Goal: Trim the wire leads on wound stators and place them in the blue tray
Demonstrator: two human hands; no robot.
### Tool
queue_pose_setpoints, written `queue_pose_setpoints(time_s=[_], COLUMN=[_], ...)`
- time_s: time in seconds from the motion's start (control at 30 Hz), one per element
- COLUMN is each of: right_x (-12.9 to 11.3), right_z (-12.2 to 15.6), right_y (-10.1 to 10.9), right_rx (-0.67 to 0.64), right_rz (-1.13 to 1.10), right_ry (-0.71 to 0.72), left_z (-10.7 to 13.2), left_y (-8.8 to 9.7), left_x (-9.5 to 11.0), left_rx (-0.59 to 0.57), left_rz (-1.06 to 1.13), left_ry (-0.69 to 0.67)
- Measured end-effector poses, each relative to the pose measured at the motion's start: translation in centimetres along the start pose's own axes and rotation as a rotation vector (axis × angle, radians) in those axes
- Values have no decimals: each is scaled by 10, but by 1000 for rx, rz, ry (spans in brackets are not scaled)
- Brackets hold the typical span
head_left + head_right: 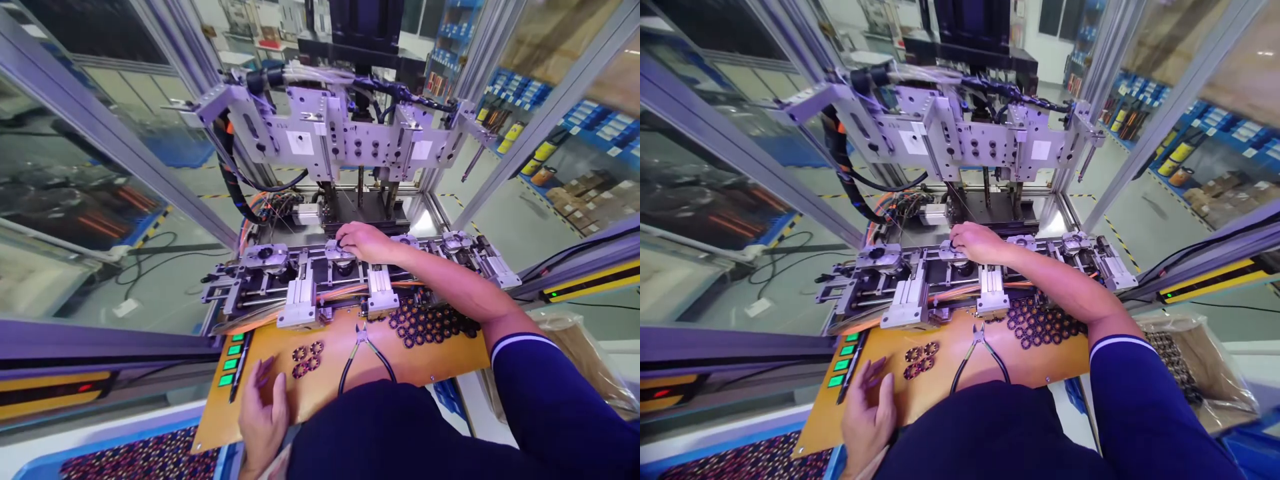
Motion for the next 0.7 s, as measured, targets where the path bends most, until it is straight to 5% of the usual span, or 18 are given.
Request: queue_pose_setpoints(time_s=[0.7], right_x=[-10], right_z=[-3], right_y=[-6], right_rx=[-157], right_rz=[270], right_ry=[-93], left_z=[-1], left_y=[-1], left_x=[11], left_rx=[-16], left_rz=[-54], left_ry=[-15])
Point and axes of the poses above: each hand's wrist, its own z-axis away from the middle knuckle, its own y-axis out of the back of the hand, x = y × z, the point moved 10 cm from there along -z, towards the middle knuckle, and after that the axes turned 8 degrees about x, right-handed, at the moved point
